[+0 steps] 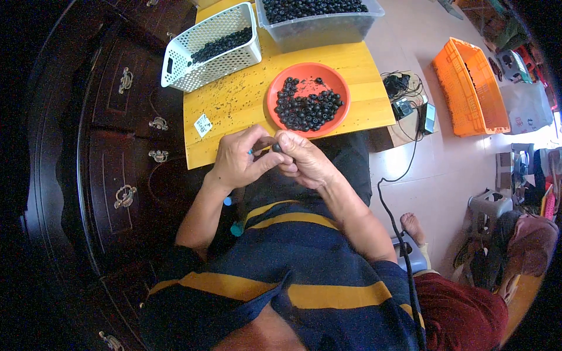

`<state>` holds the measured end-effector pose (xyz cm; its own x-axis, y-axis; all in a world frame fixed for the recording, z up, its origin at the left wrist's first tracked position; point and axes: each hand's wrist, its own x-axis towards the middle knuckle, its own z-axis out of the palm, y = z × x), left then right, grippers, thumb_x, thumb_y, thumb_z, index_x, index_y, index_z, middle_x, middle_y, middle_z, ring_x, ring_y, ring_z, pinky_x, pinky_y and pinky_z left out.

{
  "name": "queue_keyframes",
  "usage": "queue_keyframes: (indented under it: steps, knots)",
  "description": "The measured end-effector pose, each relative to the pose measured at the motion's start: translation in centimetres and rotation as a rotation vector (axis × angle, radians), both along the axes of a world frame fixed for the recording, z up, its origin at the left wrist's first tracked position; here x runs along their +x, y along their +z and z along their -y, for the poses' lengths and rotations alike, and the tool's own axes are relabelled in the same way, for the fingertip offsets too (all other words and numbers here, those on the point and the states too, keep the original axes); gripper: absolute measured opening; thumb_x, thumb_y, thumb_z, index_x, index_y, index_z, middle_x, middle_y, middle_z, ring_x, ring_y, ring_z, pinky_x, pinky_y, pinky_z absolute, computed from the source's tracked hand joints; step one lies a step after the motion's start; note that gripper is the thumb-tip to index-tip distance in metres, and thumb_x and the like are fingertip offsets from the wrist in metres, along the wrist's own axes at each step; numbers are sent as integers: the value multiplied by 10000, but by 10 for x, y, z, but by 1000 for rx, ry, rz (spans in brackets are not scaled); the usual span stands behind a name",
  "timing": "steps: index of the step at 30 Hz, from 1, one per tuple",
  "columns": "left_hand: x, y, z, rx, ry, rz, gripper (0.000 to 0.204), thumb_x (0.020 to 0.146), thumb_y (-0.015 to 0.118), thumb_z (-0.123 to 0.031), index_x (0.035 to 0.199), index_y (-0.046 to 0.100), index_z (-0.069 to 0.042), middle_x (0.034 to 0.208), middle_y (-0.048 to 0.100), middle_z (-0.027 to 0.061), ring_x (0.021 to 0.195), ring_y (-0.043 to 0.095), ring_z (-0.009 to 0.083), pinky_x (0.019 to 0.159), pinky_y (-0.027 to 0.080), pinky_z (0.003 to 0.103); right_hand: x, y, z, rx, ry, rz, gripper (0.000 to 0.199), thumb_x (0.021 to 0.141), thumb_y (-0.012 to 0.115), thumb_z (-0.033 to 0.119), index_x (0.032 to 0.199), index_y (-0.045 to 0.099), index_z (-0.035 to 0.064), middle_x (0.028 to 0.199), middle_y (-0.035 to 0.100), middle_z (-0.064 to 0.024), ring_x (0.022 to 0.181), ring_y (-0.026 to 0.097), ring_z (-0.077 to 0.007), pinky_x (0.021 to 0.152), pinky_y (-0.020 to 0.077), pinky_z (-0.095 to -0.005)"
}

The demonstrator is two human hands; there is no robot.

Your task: The person sorts and cleans berries by hand, moving them from a crate to a plate.

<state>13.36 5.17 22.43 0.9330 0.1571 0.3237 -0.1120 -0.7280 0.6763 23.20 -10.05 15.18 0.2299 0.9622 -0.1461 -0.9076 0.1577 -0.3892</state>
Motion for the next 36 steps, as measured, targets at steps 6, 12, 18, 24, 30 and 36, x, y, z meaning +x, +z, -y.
queue_keyframes:
  steps: [6,12,18,24,30,36]
  knots:
    - [1,-3,-4,134,-48,-83,417,841,763,-467,858,604,-81,733,670,80,650,682,250,569,510,359,4,-3,0,-3,44,68,270,989,619,397,922,527,152,720,485,50,534,365,-14,444,266,-149]
    - [0,-14,-5,150,-49,33,441,851,749,-470,761,570,-76,614,570,86,539,606,261,503,457,367,4,-4,-1,4,38,127,258,984,636,378,913,538,150,703,477,59,532,351,-14,453,254,-162]
    - [-2,-27,-7,230,-54,4,441,856,741,-458,713,570,-77,612,586,99,563,635,287,501,463,378,3,-9,-2,-59,9,174,262,992,623,387,906,538,155,692,482,68,516,335,-14,442,245,-171]
    - [2,-11,-6,111,-56,6,362,854,768,-371,751,590,-73,622,592,82,545,624,239,512,470,350,2,0,-3,-64,10,153,277,998,607,411,899,537,163,678,470,74,509,332,-11,437,238,-167]
    - [7,-3,-2,-16,-20,30,254,815,810,-168,985,658,-58,660,610,46,542,600,172,527,474,317,3,0,-8,-103,6,122,266,1009,585,417,932,540,166,690,462,78,532,353,-16,436,241,-167]
    - [17,5,-17,51,88,-11,208,817,794,-114,972,671,-52,674,629,61,584,619,140,548,489,298,9,-1,-6,-179,-66,-48,308,1047,505,399,1064,578,100,764,481,50,574,400,-34,449,281,-171]
